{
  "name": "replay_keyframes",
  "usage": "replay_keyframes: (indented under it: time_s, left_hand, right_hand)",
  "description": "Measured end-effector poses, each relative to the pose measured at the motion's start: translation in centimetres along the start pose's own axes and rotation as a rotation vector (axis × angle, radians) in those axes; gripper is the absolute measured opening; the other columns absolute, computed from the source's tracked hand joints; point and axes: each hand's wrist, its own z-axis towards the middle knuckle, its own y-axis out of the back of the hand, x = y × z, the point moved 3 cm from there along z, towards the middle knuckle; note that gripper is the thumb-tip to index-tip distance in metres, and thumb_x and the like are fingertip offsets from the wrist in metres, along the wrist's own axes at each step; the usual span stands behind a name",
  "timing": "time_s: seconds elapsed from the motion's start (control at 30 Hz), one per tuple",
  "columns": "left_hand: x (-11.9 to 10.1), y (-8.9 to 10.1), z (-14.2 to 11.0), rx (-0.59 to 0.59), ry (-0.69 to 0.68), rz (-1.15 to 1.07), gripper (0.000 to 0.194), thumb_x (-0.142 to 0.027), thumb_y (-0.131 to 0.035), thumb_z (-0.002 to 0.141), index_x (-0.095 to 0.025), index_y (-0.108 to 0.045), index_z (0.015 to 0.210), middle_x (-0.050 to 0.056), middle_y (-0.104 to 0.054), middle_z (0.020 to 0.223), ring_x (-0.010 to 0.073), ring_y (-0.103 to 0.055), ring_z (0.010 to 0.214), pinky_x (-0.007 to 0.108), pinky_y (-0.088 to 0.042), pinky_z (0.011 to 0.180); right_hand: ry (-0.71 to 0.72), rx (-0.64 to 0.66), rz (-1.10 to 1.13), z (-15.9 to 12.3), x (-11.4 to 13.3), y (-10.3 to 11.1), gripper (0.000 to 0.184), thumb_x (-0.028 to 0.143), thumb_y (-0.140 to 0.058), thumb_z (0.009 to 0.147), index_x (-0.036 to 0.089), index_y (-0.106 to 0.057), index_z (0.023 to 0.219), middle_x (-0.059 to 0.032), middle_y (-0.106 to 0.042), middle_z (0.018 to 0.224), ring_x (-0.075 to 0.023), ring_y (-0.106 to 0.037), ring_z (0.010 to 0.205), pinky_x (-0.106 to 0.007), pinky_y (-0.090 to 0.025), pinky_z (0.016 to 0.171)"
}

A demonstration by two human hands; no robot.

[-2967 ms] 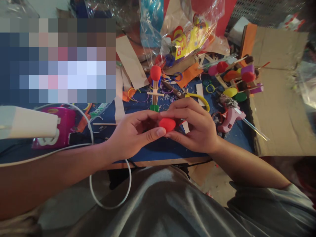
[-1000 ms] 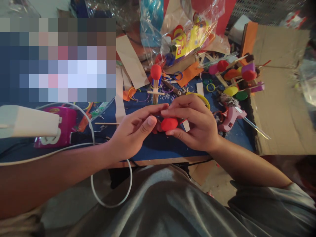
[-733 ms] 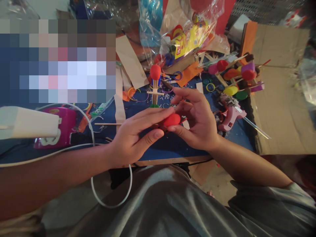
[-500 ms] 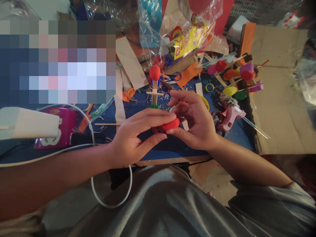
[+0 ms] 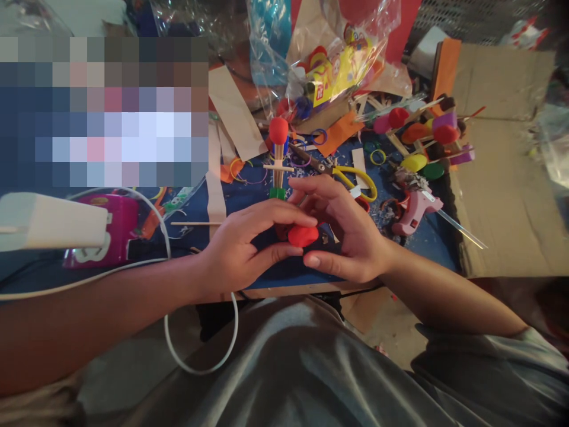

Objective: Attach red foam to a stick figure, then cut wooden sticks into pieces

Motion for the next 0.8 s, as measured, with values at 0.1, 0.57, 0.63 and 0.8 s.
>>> replay_keyframes:
  time_s: [0.1,0.57,0.63,0.8]
  left_hand:
    - [0.25,-0.06,-0.34,-0.060,0.174,-0.161,0.035,-0.030,-0.092,0.101,-0.025,-0.083,0.134,0.008,-0.088,0.128,0.0206,-0.085,0.112,0.030,-0.069,0.101]
    - [0.90,-0.18,-0.18,-0.115,0.384,-0.487,0.042,-0.042,-0.101,0.094,-0.021,-0.084,0.126,0.008,-0.090,0.118,0.0204,-0.087,0.106,0.028,-0.072,0.097]
    - [0.93,-0.27,-0.16,-0.099,0.386,-0.512,0.044,-0.042,-0.102,0.093,-0.021,-0.084,0.127,0.008,-0.090,0.116,0.0200,-0.087,0.104,0.027,-0.072,0.096]
    - [0.99,-0.25,-0.06,-0.119,0.402,-0.479,0.036,-0.039,-0.102,0.092,-0.021,-0.087,0.120,0.007,-0.090,0.117,0.0213,-0.087,0.109,0.029,-0.071,0.101]
  right_hand:
    - [0.075,-0.001,-0.088,0.19,0.31,0.27,0.087,0.062,-0.081,0.104,0.029,-0.046,0.176,-0.0146,-0.065,0.148,-0.0307,-0.071,0.129,-0.044,-0.072,0.096]
    - [0.224,-0.218,-0.442,0.37,0.59,1.01,0.040,0.040,-0.083,0.109,0.035,-0.079,0.148,-0.0076,-0.068,0.126,-0.0207,-0.074,0.103,-0.035,-0.069,0.076]
    - [0.231,-0.216,-0.439,0.41,0.64,1.08,0.038,0.038,-0.081,0.110,0.036,-0.080,0.148,-0.0075,-0.068,0.125,-0.0204,-0.073,0.102,-0.035,-0.068,0.075]
    - [0.219,-0.230,-0.458,0.25,0.69,0.98,0.050,0.051,-0.083,0.107,0.036,-0.077,0.154,-0.0081,-0.071,0.123,-0.0244,-0.075,0.106,-0.040,-0.070,0.079]
